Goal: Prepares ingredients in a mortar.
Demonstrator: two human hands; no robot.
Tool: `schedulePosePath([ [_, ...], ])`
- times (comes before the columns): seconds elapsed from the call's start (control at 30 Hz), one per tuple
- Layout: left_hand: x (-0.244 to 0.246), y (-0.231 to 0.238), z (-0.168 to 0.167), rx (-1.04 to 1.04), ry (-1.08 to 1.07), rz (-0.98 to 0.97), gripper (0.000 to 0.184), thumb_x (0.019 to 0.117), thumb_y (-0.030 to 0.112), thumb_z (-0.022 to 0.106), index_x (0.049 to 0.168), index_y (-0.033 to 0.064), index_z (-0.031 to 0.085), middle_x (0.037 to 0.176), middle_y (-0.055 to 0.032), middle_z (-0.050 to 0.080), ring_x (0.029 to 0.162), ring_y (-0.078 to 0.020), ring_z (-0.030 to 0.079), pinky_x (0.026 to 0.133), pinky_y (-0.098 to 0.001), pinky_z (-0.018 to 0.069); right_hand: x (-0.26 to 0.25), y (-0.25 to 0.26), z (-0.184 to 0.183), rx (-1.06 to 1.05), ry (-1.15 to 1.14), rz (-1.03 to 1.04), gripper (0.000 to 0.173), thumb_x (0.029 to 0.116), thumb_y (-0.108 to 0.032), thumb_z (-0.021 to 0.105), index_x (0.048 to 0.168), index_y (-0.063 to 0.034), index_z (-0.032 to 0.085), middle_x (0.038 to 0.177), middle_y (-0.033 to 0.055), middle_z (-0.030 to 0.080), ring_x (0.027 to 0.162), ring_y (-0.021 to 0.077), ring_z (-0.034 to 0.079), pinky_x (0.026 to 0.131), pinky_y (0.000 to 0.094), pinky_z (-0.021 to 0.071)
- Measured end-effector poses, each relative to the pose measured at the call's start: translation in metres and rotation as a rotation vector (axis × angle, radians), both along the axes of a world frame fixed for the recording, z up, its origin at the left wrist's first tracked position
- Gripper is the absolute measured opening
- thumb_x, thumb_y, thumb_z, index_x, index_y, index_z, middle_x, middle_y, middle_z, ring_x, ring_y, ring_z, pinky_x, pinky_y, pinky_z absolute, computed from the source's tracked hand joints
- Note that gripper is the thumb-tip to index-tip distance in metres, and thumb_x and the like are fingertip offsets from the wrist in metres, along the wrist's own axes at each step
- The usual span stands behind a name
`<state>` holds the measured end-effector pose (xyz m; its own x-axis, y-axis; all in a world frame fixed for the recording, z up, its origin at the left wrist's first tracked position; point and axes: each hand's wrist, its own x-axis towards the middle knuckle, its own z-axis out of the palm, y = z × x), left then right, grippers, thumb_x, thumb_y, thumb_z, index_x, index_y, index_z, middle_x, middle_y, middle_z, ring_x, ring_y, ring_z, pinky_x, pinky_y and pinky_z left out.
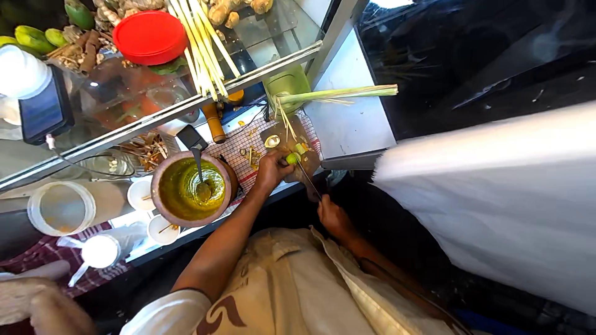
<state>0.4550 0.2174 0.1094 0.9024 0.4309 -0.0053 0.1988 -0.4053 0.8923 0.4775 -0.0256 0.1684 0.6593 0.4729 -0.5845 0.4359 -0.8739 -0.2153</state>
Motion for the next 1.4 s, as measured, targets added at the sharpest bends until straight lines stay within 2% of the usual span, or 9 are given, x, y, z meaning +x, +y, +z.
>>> schedulePosePath([
  [0.43, -0.006, -0.005, 0.001, -0.107, 0.001, 0.124, 0.034, 0.0843, 0.018, 0.082, 0.115, 0.0079, 0.070, 0.094, -0.0064, 0.073, 0.073, -0.0119, 0.070, 0.068, -0.0309, 0.0609, 0.006, -0.018, -0.006, 0.015, -0.019, 0.049, 0.044, 0.1110, -0.026, 0.033, 0.138, 0.0041, 0.048, 0.101, 0.0260, 0.070, 0.094, 0.0441, 0.072, 0.081, 0.0573, 0.0573],
  [0.6, -0.026, -0.002, 0.008, -0.083, 0.056, 0.304, 0.044, 0.0875, 0.016, 0.077, 0.124, 0.0023, 0.058, 0.119, -0.0169, 0.061, 0.090, -0.0202, 0.069, 0.079, -0.0370, 0.0612, 0.000, -0.008, 0.008, 0.078, -0.122, 0.067, 0.042, 0.1103, -0.026, 0.032, 0.132, 0.0023, 0.054, 0.098, 0.0229, 0.070, 0.090, 0.0406, 0.073, 0.076, 0.0532, 0.0585],
  [0.77, -0.038, 0.004, -0.010, 0.065, 0.106, 0.372, 0.043, 0.0904, 0.013, 0.072, 0.127, -0.0003, 0.053, 0.119, -0.0204, 0.061, 0.102, -0.0288, 0.065, 0.090, -0.0441, 0.0562, 0.008, 0.046, 0.010, 0.162, -0.083, 0.005, 0.046, 0.1104, -0.023, 0.039, 0.149, 0.0024, 0.041, 0.129, 0.0264, 0.061, 0.109, 0.0395, 0.068, 0.094, 0.0520, 0.0561],
  [0.87, -0.038, 0.004, -0.005, 0.122, 0.126, 0.351, 0.044, 0.0907, 0.010, 0.072, 0.128, -0.0006, 0.053, 0.125, -0.0224, 0.057, 0.100, -0.0309, 0.064, 0.087, -0.0444, 0.0560, 0.013, 0.082, 0.002, 0.241, -0.088, -0.005, 0.056, 0.1070, -0.019, 0.047, 0.156, 0.0022, 0.032, 0.136, 0.0281, 0.054, 0.104, 0.0406, 0.069, 0.090, 0.0529, 0.0583],
  [0.97, -0.036, 0.003, 0.000, 0.122, 0.109, 0.324, 0.038, 0.0900, 0.007, 0.071, 0.124, 0.0006, 0.056, 0.131, -0.0214, 0.054, 0.098, -0.0270, 0.065, 0.083, -0.0398, 0.0579, 0.022, 0.096, 0.003, 0.285, -0.151, 0.025, 0.049, 0.1080, -0.024, 0.049, 0.149, 0.0027, 0.043, 0.133, 0.0268, 0.057, 0.105, 0.0404, 0.069, 0.088, 0.0533, 0.0588],
  [1.03, -0.037, 0.004, -0.002, 0.127, 0.088, 0.318, 0.034, 0.0900, 0.006, 0.071, 0.121, 0.0002, 0.059, 0.129, -0.0206, 0.055, 0.095, -0.0252, 0.065, 0.081, -0.0377, 0.0585, 0.031, 0.092, 0.002, 0.346, -0.253, 0.059, 0.035, 0.1053, -0.012, 0.050, 0.136, 0.0035, 0.055, 0.129, 0.0261, 0.059, 0.104, 0.0400, 0.069, 0.085, 0.0516, 0.0597],
  [1.13, -0.039, 0.004, -0.006, 0.128, 0.064, 0.316, 0.033, 0.0890, 0.006, 0.072, 0.119, 0.0003, 0.059, 0.129, -0.0200, 0.054, 0.092, -0.0230, 0.065, 0.078, -0.0353, 0.0587, 0.047, 0.089, -0.001, 0.400, -0.311, 0.094, 0.042, 0.0973, 0.000, 0.060, 0.138, 0.0007, 0.053, 0.136, 0.0265, 0.053, 0.110, 0.0408, 0.066, 0.087, 0.0507, 0.0596],
  [1.27, -0.042, 0.003, -0.007, 0.142, 0.047, 0.317, 0.034, 0.0884, 0.009, 0.073, 0.119, 0.0021, 0.060, 0.130, -0.0181, 0.053, 0.094, -0.0226, 0.064, 0.079, -0.0351, 0.0579, 0.063, 0.108, -0.001, 0.261, -0.268, 0.165, 0.051, 0.0985, -0.006, 0.063, 0.148, -0.0128, 0.052, 0.130, 0.0290, 0.054, 0.103, 0.0444, 0.067, 0.080, 0.0550, 0.0602],
  [1.4, -0.043, 0.004, -0.008, 0.153, 0.035, 0.329, 0.036, 0.0868, 0.010, 0.075, 0.119, 0.0017, 0.061, 0.129, -0.0182, 0.053, 0.094, -0.0224, 0.063, 0.079, -0.0344, 0.0576, 0.071, 0.115, -0.002, 0.205, -0.280, 0.262, 0.041, 0.1003, -0.006, 0.060, 0.141, -0.0075, 0.057, 0.124, 0.0263, 0.058, 0.095, 0.0418, 0.069, 0.077, 0.0543, 0.0605],
])
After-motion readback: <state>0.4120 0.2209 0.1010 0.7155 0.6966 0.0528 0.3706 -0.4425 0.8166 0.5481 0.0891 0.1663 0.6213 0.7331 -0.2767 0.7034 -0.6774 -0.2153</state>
